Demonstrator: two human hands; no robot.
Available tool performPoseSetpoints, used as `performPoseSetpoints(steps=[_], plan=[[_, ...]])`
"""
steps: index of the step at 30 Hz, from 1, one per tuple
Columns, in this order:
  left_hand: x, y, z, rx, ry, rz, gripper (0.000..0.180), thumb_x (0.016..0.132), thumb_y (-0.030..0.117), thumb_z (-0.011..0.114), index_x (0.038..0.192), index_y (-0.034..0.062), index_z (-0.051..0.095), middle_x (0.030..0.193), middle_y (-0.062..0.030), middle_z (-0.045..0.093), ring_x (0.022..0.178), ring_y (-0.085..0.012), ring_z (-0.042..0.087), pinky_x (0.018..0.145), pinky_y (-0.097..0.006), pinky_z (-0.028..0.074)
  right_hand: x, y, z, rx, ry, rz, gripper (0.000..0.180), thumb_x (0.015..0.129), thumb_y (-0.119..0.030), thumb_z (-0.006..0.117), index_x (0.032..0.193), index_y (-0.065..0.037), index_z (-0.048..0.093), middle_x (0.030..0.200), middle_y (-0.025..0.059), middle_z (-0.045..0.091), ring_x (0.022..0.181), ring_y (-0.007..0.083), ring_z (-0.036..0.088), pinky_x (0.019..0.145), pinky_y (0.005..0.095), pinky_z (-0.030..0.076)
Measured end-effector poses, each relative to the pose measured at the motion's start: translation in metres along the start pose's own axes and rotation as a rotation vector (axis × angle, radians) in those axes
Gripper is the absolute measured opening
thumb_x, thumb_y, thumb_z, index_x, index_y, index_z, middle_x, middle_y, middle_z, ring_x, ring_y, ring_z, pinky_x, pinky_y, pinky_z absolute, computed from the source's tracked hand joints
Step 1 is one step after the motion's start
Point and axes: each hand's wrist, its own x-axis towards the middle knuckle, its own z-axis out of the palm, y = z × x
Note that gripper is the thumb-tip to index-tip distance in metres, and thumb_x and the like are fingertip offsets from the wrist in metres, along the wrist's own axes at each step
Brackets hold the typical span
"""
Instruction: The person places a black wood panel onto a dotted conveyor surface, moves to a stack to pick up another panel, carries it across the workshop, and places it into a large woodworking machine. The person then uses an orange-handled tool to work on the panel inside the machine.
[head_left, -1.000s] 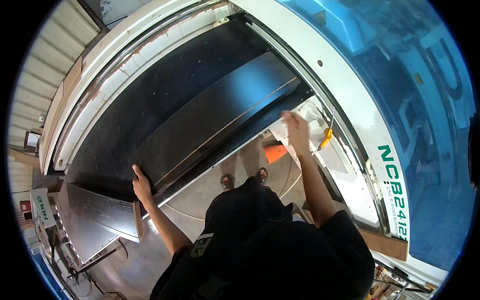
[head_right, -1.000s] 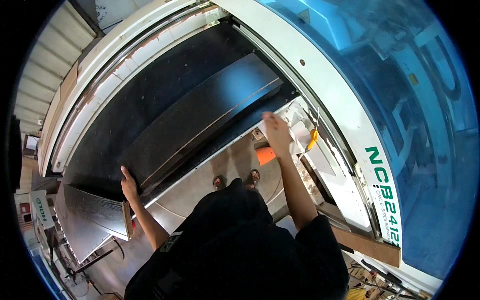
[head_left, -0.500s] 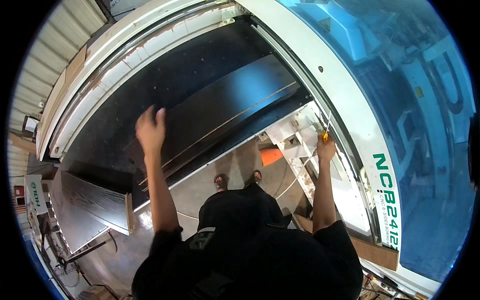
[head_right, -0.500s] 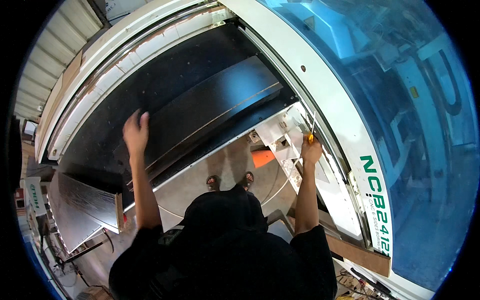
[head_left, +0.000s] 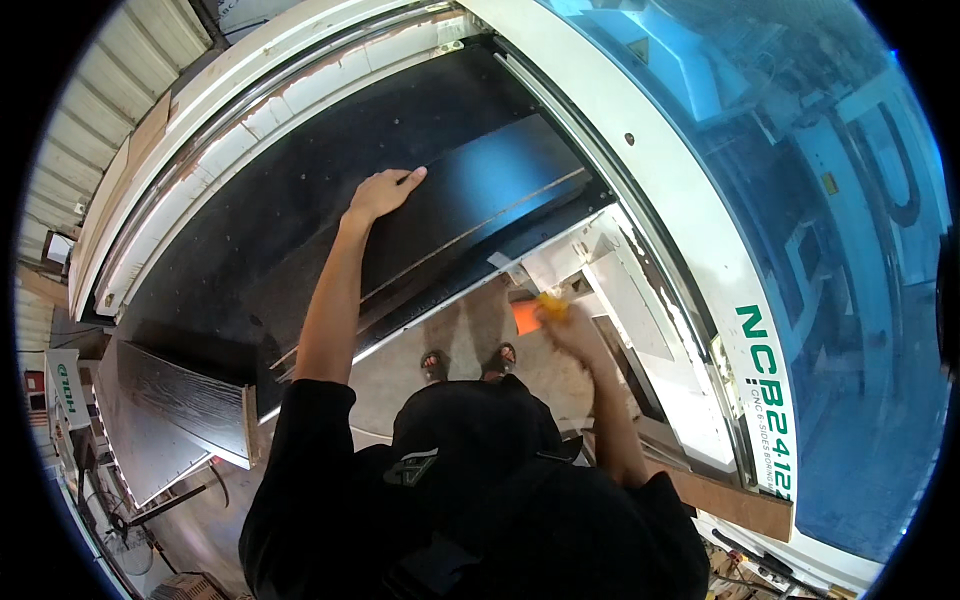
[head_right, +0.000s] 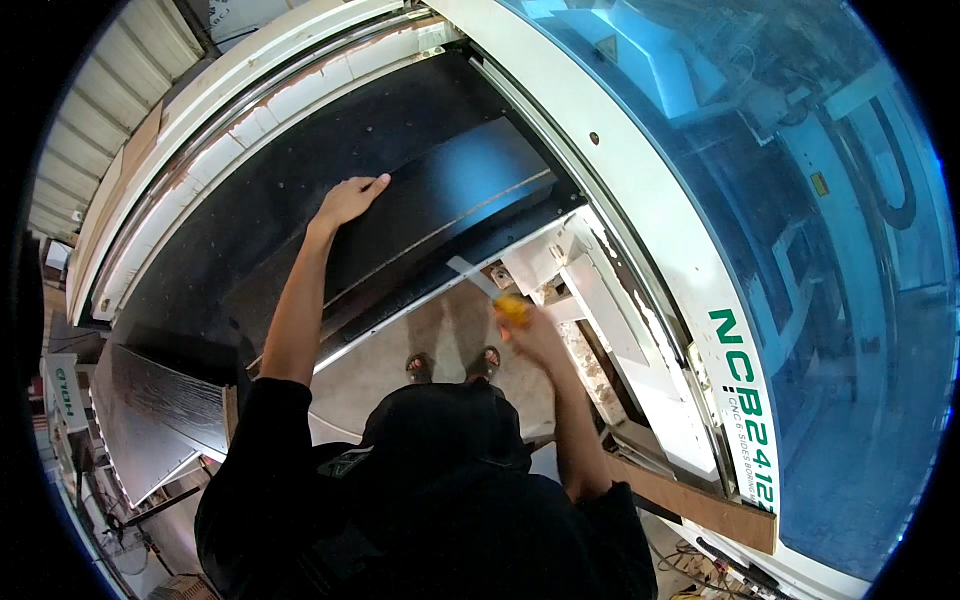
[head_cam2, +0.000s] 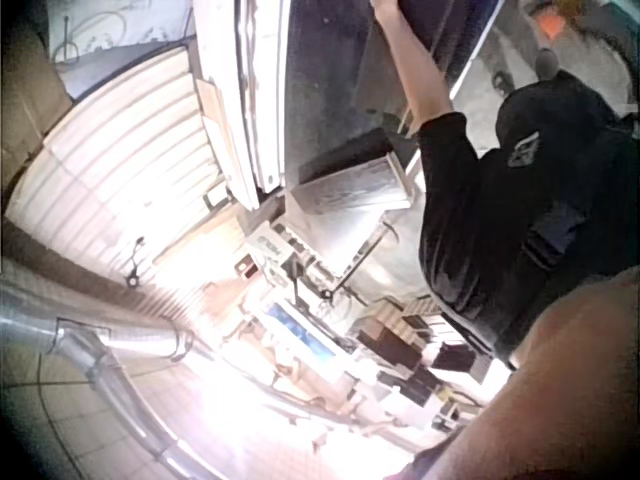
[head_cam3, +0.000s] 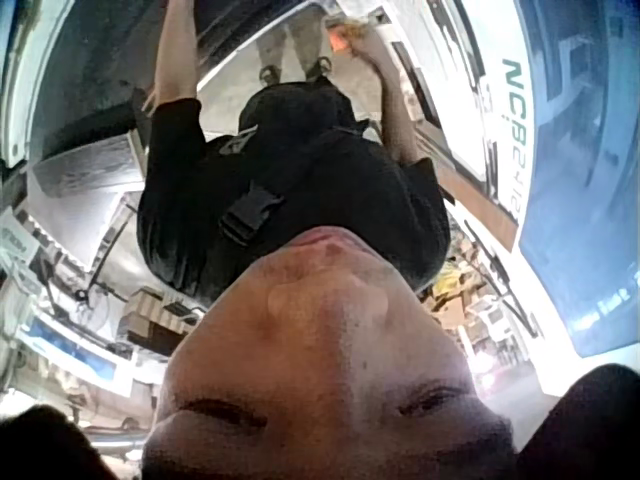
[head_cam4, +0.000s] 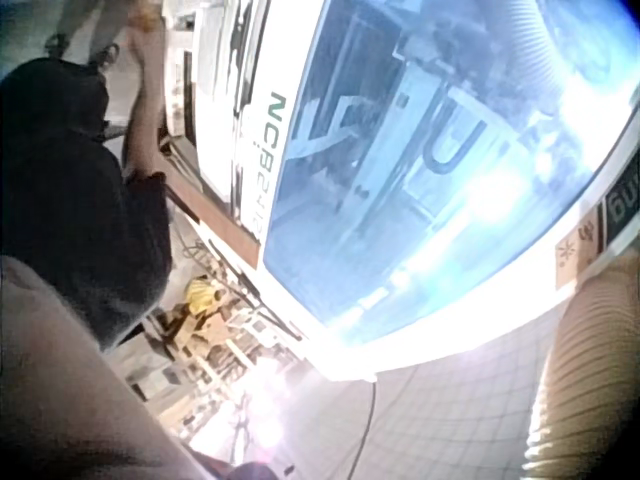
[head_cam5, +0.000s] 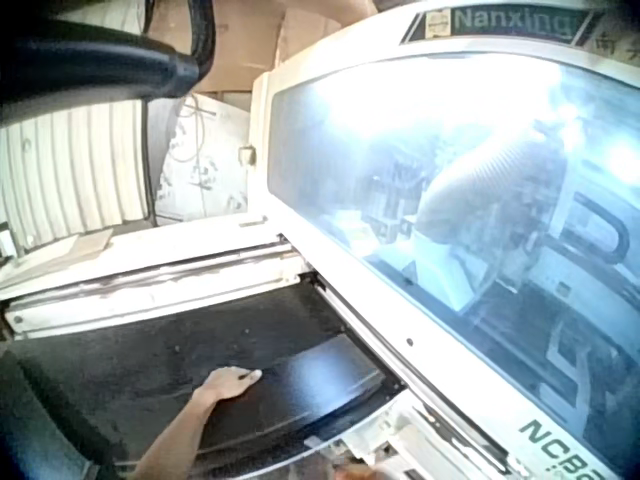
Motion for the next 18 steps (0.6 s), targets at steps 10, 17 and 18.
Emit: performPoseSetpoints(steps=[10,17,18], plan=[[-0.032,0.032,0.001,0.040,-0.030,0.034,0.069,0.100,0.070,0.041,0.122,0.0146,0.076,0.118,-0.0158,0.074,0.114,-0.0370,0.068,0.103,-0.046,0.049,-0.027,0.024,-0.063,0.312,0.590,-0.043,0.025,0.099,-0.029,0.069,0.092,-0.005,0.066,0.061,-0.0023,0.054,0.048,0.0081,0.051,0.045,0.0257,0.046],[-0.026,0.028,0.007,0.051,-0.031,0.047,0.070,0.099,0.071,0.041,0.126,0.0152,0.074,0.117,-0.0153,0.075,0.114,-0.0359,0.068,0.103,-0.046,0.050,-0.050,-0.004,-0.037,0.188,0.032,-0.012,0.032,0.097,-0.033,0.071,0.086,-0.004,0.064,0.062,-0.0009,0.055,0.051,0.0095,0.054,0.046,0.0270,0.045],[-0.026,0.031,0.007,0.049,-0.027,0.050,0.070,0.099,0.071,0.041,0.126,0.0154,0.074,0.117,-0.0152,0.075,0.114,-0.0358,0.068,0.103,-0.045,0.050,-0.044,0.004,-0.034,0.190,0.035,-0.002,0.032,0.097,-0.033,0.071,0.086,-0.004,0.064,0.062,-0.0009,0.055,0.051,0.0095,0.054,0.046,0.0270,0.045]])
